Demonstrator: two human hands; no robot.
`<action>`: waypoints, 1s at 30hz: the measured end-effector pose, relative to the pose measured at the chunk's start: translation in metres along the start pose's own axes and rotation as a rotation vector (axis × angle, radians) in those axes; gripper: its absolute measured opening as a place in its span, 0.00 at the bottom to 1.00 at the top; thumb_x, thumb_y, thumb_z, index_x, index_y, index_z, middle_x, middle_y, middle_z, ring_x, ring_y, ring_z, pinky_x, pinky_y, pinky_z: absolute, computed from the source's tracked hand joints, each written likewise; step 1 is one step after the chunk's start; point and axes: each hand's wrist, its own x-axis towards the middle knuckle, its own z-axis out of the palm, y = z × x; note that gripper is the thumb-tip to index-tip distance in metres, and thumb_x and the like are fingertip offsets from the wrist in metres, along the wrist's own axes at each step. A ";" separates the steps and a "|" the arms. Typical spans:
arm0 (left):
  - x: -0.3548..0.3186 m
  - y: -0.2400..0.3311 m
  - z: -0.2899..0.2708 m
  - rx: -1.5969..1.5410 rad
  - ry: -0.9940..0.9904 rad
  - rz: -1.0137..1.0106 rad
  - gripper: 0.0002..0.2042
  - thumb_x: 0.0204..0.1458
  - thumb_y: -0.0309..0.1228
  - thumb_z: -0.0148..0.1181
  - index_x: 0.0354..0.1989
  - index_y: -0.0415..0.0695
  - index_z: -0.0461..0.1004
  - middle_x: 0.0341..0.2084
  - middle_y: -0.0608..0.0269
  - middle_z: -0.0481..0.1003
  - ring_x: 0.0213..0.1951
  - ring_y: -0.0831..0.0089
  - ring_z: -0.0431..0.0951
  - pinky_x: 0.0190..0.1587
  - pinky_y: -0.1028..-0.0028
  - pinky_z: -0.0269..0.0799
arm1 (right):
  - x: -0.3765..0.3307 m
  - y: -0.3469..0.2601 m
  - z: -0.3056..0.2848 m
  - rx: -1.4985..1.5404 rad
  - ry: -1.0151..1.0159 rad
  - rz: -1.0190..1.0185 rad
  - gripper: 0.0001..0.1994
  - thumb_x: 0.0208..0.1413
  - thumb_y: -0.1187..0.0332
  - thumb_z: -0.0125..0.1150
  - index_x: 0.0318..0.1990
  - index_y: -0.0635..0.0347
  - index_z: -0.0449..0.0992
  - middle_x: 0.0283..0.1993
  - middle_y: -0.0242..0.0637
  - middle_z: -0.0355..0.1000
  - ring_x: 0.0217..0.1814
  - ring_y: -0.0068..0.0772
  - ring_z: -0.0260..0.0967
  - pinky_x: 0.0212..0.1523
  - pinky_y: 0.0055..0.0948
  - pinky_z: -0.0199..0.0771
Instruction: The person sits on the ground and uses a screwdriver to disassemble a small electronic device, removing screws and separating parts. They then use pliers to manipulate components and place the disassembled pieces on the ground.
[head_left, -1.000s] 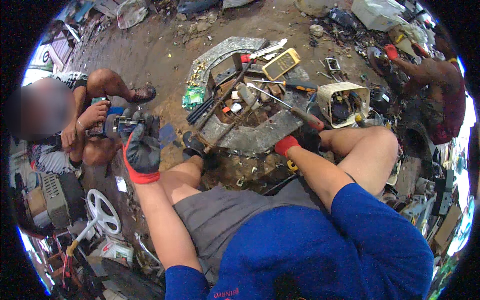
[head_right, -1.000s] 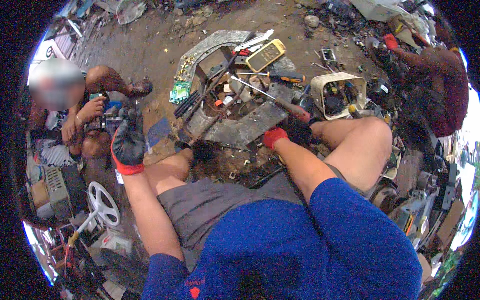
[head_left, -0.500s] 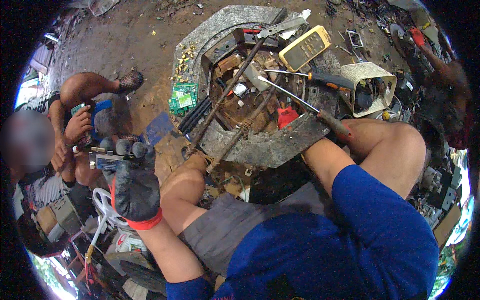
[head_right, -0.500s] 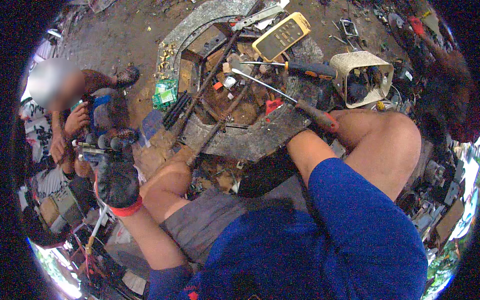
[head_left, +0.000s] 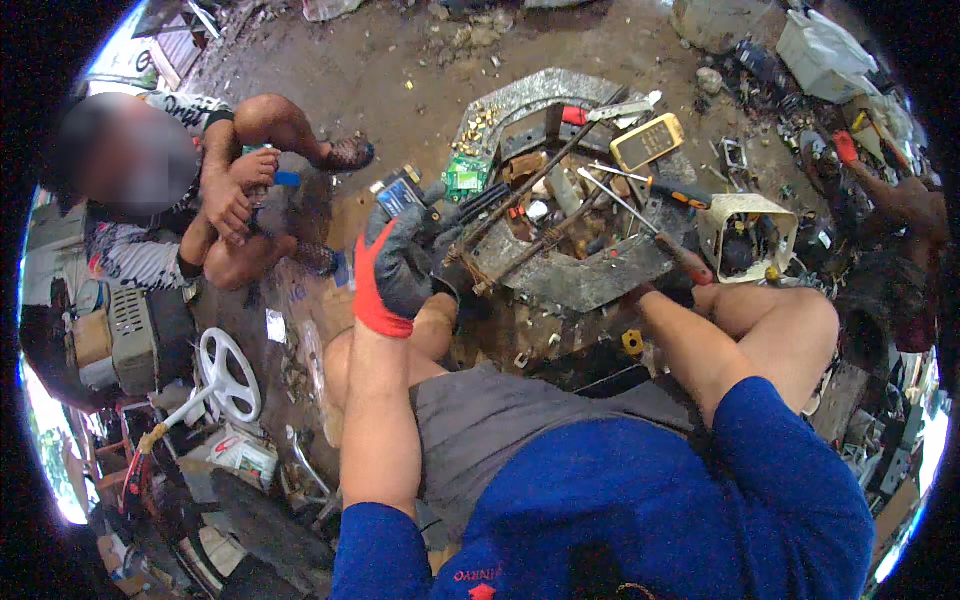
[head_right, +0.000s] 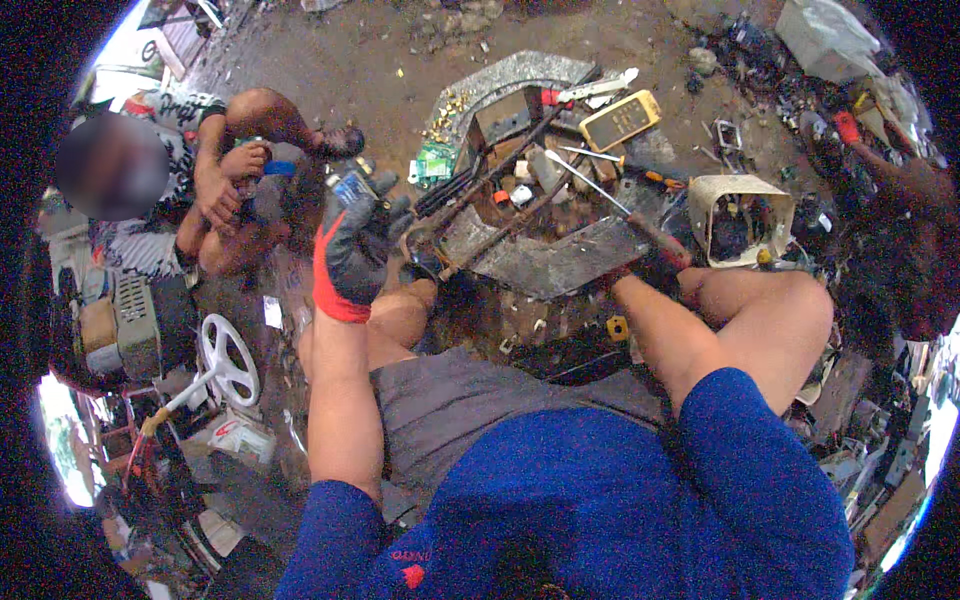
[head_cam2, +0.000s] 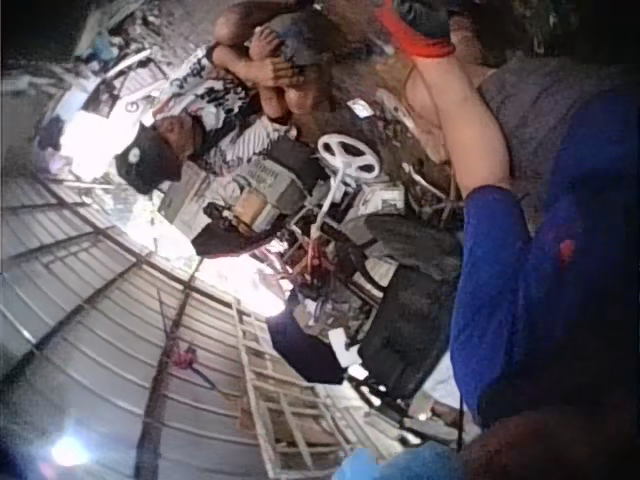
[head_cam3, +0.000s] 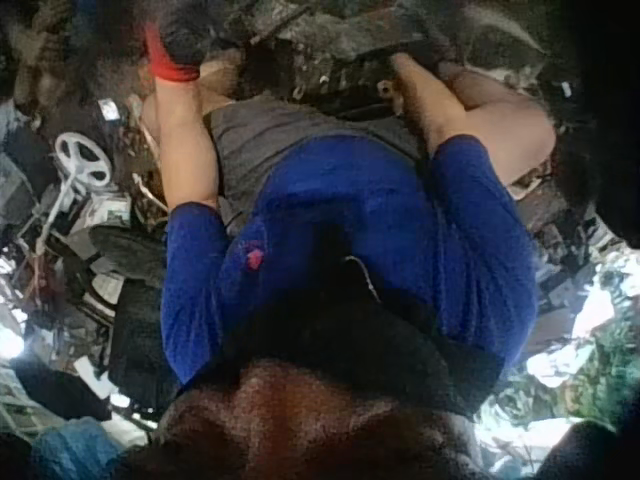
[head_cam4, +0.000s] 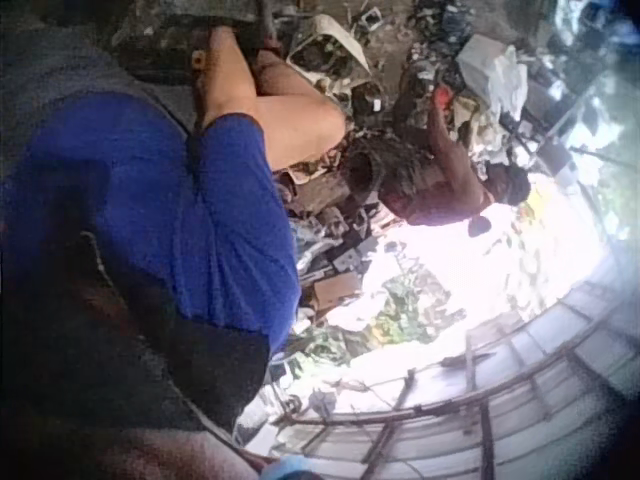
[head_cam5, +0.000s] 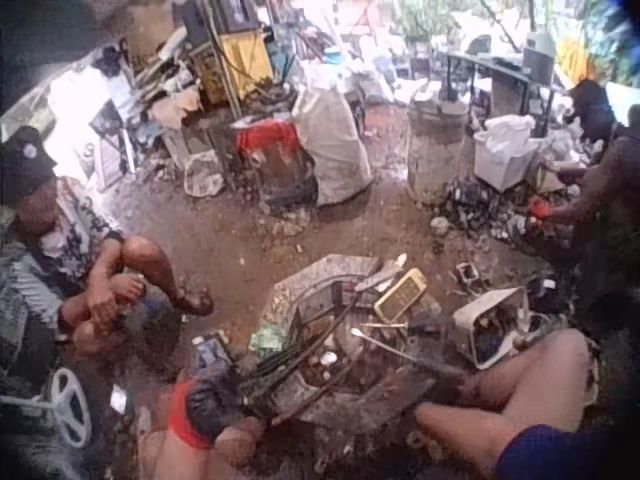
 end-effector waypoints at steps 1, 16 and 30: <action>-0.004 -0.006 -0.007 -0.055 0.006 -0.018 0.19 0.59 0.32 0.51 0.60 0.44 0.63 0.52 0.52 0.72 0.49 0.56 0.75 0.54 0.59 0.72 | -0.003 -0.006 -0.004 0.016 0.005 -0.024 0.27 0.55 0.57 0.47 0.60 0.59 0.65 0.63 0.46 0.64 0.61 0.53 0.65 0.60 0.39 0.65; -0.091 -0.007 0.023 -0.350 0.048 0.169 0.17 0.60 0.38 0.50 0.52 0.43 0.71 0.43 0.54 0.76 0.46 0.58 0.76 0.55 0.54 0.69 | -0.088 -0.139 -0.225 0.074 -0.640 0.220 0.24 0.53 0.62 0.48 0.56 0.63 0.69 0.57 0.51 0.68 0.57 0.52 0.67 0.58 0.38 0.66; -0.064 -0.065 0.038 -0.505 0.126 0.103 0.19 0.61 0.48 0.45 0.50 0.47 0.68 0.40 0.55 0.76 0.43 0.60 0.76 0.53 0.59 0.71 | -0.077 -0.206 -0.301 1.816 -0.540 0.215 0.19 0.51 0.71 0.51 0.51 0.65 0.72 0.42 0.36 0.74 0.33 0.23 0.71 0.31 0.23 0.72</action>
